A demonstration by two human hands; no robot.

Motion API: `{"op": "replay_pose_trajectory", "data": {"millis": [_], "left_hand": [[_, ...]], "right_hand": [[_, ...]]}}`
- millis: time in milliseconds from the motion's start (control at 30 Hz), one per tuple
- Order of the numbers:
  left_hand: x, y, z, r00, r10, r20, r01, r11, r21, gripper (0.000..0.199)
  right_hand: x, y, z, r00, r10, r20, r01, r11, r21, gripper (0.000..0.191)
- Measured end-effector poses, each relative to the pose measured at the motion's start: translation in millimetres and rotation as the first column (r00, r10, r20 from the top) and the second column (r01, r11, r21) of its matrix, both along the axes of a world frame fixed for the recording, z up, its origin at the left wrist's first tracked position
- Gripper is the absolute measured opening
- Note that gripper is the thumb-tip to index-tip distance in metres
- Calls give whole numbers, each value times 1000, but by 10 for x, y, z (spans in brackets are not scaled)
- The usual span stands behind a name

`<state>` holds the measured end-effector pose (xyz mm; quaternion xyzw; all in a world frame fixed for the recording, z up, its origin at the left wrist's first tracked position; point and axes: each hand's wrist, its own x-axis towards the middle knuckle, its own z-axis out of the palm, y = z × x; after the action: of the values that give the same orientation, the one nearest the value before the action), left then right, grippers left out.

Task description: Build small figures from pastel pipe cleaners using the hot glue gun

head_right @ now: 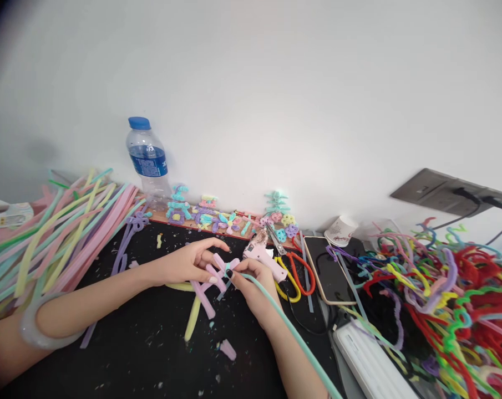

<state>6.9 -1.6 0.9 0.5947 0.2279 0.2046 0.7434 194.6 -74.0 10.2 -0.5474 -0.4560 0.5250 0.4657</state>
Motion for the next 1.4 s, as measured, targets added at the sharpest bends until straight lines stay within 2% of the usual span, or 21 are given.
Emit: {"op": "replay_pose_trajectory", "data": {"millis": [300, 533, 967, 1200, 1400], "left_hand": [[7, -28, 48, 998, 28, -62, -29, 999, -31, 56], [12, 10, 15, 988, 57, -141, -54, 998, 26, 55], [30, -43, 78, 982, 79, -174, -68, 995, 72, 52], [47, -64, 146, 985, 71, -160, -44, 985, 166, 23], [74, -154, 235, 967, 163, -198, -117, 968, 224, 18]], "right_hand": [[-9, -15, 10, 1000, 10, 0, -10, 1000, 1, 24], [16, -14, 34, 999, -32, 37, 32, 999, -1, 24], [0, -24, 35, 999, -32, 4, 32, 999, -6, 26], [22, -31, 46, 999, -41, 35, 40, 999, 27, 29], [22, -28, 21, 999, -6, 41, 4, 999, 49, 26]]}}
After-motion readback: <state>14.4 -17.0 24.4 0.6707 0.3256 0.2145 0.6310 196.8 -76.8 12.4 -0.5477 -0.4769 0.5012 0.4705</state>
